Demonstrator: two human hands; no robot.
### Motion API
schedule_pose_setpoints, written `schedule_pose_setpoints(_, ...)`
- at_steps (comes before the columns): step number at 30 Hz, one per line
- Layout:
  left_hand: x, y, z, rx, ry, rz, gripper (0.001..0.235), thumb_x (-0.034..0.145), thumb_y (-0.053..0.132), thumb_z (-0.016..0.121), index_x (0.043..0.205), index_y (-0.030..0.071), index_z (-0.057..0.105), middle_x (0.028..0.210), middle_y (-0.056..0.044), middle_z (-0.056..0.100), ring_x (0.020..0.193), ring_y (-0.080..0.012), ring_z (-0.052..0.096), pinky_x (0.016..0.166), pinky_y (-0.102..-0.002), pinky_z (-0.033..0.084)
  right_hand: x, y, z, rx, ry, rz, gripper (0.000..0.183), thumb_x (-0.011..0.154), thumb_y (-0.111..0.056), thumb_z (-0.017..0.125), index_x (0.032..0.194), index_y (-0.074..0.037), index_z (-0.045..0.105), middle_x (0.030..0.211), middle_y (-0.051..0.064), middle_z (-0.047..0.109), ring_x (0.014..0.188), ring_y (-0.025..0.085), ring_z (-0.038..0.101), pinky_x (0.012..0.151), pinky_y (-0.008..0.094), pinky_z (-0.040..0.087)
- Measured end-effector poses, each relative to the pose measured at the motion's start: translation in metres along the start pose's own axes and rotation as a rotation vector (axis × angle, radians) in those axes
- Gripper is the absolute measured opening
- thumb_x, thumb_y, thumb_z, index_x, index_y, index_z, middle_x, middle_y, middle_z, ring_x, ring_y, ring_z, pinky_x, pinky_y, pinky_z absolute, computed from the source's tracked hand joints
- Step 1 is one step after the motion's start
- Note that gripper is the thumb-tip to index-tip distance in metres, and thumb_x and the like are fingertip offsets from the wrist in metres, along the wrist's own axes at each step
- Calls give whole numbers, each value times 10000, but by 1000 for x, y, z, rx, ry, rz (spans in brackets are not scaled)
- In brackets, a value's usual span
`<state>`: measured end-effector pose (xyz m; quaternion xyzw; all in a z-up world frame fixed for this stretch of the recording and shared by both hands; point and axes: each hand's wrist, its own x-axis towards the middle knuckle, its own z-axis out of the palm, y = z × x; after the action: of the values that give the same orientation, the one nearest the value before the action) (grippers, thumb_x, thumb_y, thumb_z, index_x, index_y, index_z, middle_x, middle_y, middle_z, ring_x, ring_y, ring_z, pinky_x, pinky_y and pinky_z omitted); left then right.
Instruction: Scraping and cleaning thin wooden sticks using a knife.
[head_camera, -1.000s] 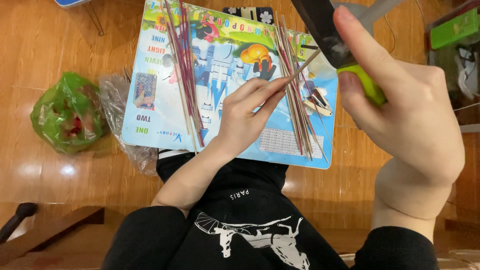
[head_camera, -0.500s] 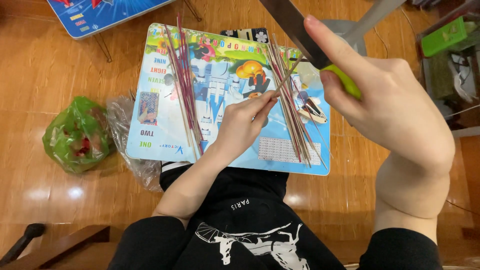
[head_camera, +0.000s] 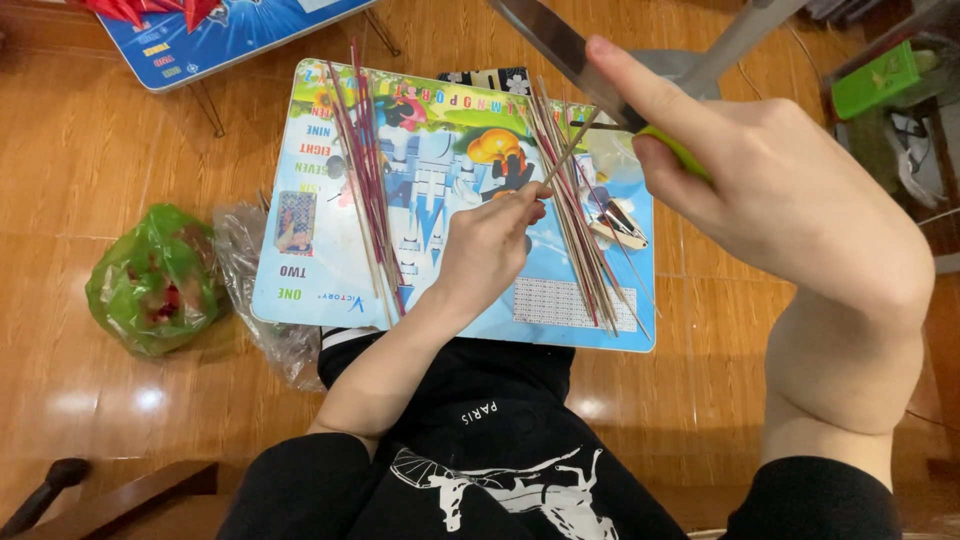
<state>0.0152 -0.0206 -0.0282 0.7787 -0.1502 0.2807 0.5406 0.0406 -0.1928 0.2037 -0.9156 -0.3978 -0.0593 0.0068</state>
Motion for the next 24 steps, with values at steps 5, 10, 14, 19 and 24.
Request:
schedule_pose_setpoints(5,2,3,1,27,27,17,323,901,-124,629,1211,-42,664,1020,-139,772,909,-230,792,814,-323,640,0,5,8,170,138,-162,669,1012,-42,642,1621,-116,376,852,201,682,637,389,626,555,478,444)
schedule_pose_setpoints(10,1,1,4,78,45,32,311,900,-121,632,1196,-33,666,1013,-125,773,900,-220,792,800,-322,640,1,5,8,161,135,-163,669,1009,-30,639,1617,-100,368,849,206,679,627,389,625,550,478,443)
schedule_pose_setpoints(14,5,1,5,56,54,41,318,919,-123,628,1223,-36,650,1051,-121,769,894,-214,785,769,-305,648,3,3,4,139,173,-219,665,978,-8,632,1584,-62,364,862,231,682,627,402,631,534,476,448)
schedule_pose_setpoints(19,24,-1,-4,102,59,94,381,865,-138,625,1229,-27,648,1063,-128,768,890,-219,788,748,-313,639,7,4,-16,49,42,-98,695,995,-61,637,1628,-77,352,766,210,674,550,378,623,522,471,480)
schedule_pose_setpoints(24,29,-23,2,152,59,95,411,848,-139,631,1233,1,664,1014,-114,765,881,-215,790,748,-329,632,19,9,-6,106,76,-115,628,996,-32,606,1582,-66,382,907,203,725,578,382,641,508,457,490)
